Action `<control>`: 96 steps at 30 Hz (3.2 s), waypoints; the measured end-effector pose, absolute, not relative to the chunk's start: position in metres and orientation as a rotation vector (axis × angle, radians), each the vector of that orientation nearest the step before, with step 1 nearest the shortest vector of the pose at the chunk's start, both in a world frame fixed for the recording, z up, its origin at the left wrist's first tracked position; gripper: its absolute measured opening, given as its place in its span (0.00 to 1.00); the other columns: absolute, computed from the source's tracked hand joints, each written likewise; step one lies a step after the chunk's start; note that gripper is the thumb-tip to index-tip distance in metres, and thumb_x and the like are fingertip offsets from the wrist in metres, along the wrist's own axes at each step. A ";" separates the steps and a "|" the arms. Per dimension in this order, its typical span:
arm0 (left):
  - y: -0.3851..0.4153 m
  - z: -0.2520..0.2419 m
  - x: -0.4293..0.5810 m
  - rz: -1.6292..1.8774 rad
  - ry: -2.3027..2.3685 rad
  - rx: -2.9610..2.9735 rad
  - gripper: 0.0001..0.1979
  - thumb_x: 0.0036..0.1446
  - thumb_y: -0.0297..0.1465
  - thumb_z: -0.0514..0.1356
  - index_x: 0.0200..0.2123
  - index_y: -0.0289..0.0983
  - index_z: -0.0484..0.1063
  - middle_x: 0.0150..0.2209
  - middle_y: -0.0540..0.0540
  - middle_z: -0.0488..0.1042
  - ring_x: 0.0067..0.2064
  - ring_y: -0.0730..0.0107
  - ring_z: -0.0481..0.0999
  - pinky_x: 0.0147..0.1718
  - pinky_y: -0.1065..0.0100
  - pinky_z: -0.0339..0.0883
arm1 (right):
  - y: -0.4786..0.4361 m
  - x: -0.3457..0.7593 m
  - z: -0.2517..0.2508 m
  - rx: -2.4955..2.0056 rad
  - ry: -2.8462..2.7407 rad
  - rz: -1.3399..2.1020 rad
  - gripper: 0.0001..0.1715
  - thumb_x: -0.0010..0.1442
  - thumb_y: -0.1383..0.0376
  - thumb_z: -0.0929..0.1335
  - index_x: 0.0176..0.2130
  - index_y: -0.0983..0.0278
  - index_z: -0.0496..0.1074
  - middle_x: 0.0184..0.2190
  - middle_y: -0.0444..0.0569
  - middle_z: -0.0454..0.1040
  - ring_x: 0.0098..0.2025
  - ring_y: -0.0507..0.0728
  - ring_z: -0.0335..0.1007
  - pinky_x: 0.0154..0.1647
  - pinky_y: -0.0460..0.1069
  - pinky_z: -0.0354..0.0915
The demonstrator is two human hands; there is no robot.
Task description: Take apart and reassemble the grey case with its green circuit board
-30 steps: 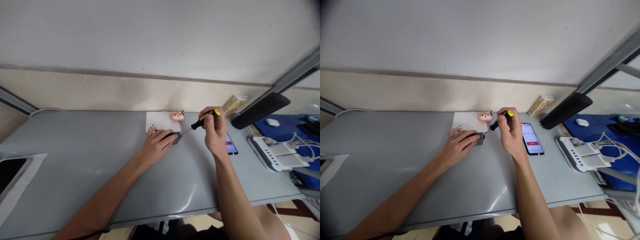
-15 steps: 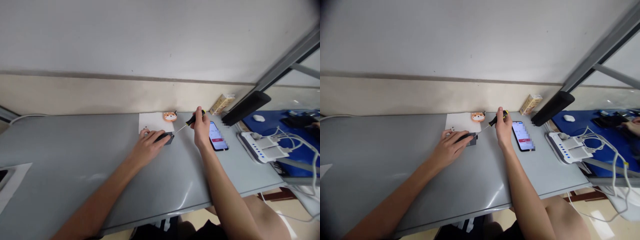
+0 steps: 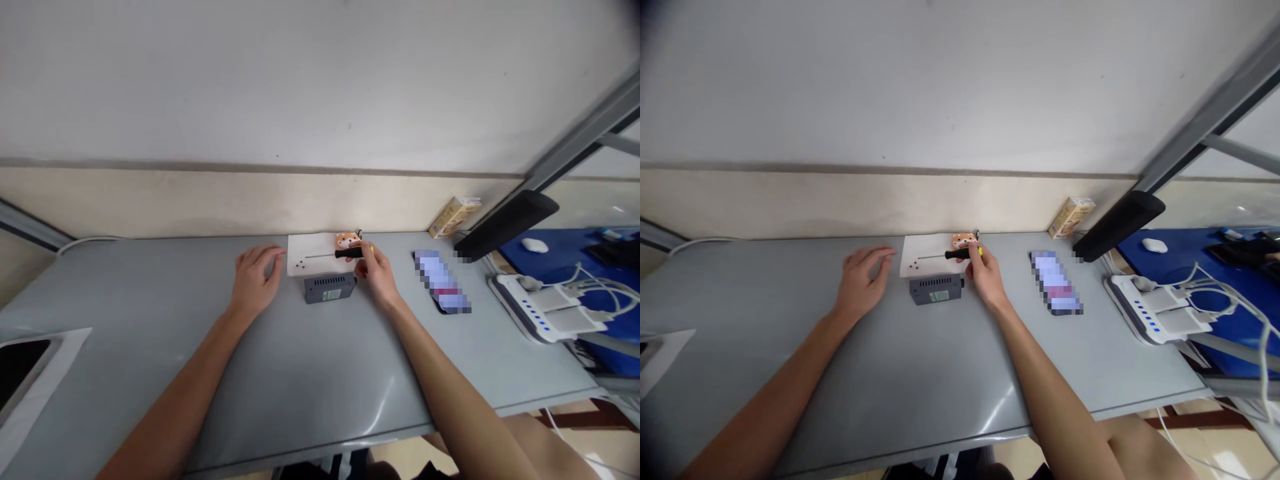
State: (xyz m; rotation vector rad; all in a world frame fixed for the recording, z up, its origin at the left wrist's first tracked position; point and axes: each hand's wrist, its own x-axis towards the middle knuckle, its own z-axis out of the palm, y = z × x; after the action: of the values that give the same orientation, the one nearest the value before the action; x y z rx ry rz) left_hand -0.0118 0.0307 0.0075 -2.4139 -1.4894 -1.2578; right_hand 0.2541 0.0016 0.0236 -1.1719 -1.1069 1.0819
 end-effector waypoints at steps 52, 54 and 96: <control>-0.003 0.031 0.019 -1.991 -1.745 -3.290 0.06 0.62 0.34 0.63 0.41 0.41 0.72 0.26 0.56 0.54 0.28 0.73 0.54 0.29 0.68 0.50 | -0.005 0.268 0.038 -0.913 -0.953 1.177 0.15 0.60 0.53 0.67 0.30 0.60 0.74 0.33 0.48 0.67 0.29 0.53 0.57 0.24 0.48 0.51; -0.003 0.032 0.019 -1.939 -1.757 -3.296 0.06 0.61 0.33 0.63 0.41 0.41 0.72 0.25 0.56 0.53 0.27 0.74 0.54 0.29 0.69 0.51 | -0.006 0.267 0.039 -0.929 -0.957 1.168 0.15 0.60 0.53 0.67 0.30 0.60 0.74 0.34 0.48 0.68 0.30 0.53 0.58 0.24 0.48 0.52; -0.003 0.011 0.024 -1.509 -1.944 -3.169 0.15 0.65 0.45 0.63 0.44 0.40 0.79 0.41 0.46 0.80 0.40 0.65 0.77 0.41 0.65 0.68 | 0.019 0.291 0.012 -1.102 -0.716 1.104 0.23 0.61 0.45 0.68 0.42 0.60 0.77 0.27 0.42 0.75 0.21 0.49 0.52 0.21 0.47 0.46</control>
State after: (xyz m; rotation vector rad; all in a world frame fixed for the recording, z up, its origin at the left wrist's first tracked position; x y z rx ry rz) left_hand 0.0244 -0.0032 0.0110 -3.1694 -1.9442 -1.5093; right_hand 0.2911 0.0192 0.0119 -1.1019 -0.7156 1.1038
